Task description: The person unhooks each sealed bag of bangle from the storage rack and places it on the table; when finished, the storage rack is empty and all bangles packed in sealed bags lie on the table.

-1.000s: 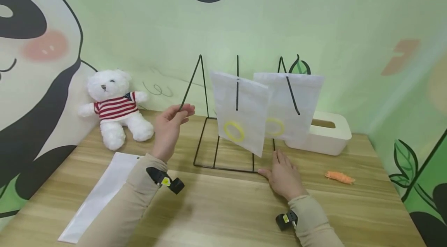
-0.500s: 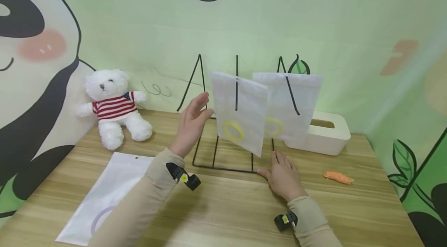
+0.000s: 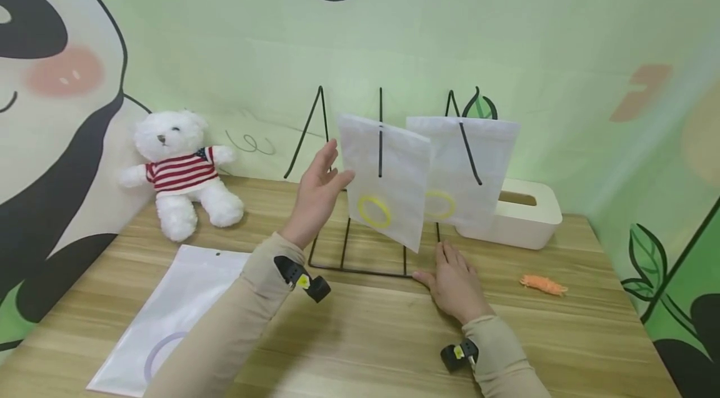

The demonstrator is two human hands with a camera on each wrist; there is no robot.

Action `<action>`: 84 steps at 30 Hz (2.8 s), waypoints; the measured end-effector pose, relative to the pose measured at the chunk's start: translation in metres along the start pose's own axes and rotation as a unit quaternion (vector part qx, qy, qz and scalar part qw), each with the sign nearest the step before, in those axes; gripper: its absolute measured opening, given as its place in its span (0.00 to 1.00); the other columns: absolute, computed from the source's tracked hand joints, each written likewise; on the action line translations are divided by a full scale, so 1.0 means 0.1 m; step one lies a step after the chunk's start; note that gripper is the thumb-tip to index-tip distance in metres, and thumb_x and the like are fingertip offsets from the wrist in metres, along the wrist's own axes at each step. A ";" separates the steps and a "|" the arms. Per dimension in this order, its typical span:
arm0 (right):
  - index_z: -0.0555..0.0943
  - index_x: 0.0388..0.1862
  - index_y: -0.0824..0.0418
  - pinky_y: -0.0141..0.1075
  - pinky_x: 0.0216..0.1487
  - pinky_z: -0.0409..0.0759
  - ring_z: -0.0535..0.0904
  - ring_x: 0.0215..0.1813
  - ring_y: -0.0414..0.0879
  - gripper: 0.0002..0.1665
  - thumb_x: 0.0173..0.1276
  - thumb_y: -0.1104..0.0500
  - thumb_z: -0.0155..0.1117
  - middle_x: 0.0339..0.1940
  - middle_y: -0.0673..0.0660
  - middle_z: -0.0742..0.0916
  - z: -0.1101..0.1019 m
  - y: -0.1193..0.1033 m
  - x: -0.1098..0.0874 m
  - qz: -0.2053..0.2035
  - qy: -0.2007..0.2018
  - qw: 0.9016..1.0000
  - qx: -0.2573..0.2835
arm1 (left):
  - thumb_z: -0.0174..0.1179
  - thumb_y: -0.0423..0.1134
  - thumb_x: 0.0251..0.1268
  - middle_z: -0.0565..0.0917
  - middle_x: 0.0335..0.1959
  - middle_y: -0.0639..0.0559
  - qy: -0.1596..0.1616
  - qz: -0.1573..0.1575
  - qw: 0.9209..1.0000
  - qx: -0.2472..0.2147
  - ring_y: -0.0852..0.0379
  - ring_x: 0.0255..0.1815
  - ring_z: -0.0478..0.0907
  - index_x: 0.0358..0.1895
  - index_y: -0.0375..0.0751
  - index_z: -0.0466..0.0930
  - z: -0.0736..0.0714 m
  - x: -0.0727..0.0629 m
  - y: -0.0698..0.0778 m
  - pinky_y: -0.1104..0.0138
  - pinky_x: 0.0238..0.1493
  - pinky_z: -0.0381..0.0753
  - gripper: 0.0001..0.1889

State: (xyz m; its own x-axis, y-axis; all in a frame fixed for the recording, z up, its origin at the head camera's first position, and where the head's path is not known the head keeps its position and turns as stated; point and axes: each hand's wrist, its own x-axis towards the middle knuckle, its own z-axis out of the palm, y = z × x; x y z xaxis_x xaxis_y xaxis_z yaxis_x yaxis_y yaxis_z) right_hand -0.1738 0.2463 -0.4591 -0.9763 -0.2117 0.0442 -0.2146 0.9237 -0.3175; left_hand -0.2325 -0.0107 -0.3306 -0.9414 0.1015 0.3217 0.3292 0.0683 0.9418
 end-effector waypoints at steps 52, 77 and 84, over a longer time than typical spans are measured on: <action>0.57 0.72 0.77 0.70 0.63 0.56 0.55 0.71 0.73 0.45 0.74 0.43 0.54 0.72 0.76 0.61 0.01 0.03 -0.02 -0.001 -0.003 1.000 0.008 | 0.52 0.35 0.71 0.67 0.71 0.51 0.018 -0.006 1.000 -0.015 0.53 0.71 0.63 0.74 0.40 0.59 0.08 0.08 0.12 0.62 0.68 0.66 0.29; 0.57 0.73 0.76 0.70 0.64 0.56 0.56 0.70 0.73 0.46 0.73 0.43 0.56 0.71 0.76 0.62 0.01 0.03 -0.01 -0.007 0.009 1.000 0.012 | 0.52 0.34 0.70 0.67 0.70 0.47 0.019 0.018 1.000 0.002 0.54 0.70 0.64 0.74 0.37 0.58 0.09 0.10 0.12 0.61 0.69 0.63 0.30; 0.57 0.75 0.70 0.70 0.63 0.56 0.59 0.69 0.71 0.44 0.72 0.44 0.58 0.72 0.72 0.63 0.03 0.03 -0.02 -0.011 0.018 0.999 0.034 | 0.52 0.36 0.71 0.71 0.65 0.49 0.021 0.000 1.000 0.003 0.55 0.66 0.67 0.73 0.42 0.59 0.07 0.05 0.14 0.62 0.65 0.67 0.29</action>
State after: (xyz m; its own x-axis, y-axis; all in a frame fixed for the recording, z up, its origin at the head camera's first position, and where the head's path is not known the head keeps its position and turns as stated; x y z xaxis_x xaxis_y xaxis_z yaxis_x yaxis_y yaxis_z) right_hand -0.1729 0.2485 -0.4634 -0.9720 -0.2187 0.0860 -0.2350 0.8952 -0.3787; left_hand -0.2324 -0.0026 -0.3159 -0.9433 0.0603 0.3264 0.3303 0.0736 0.9410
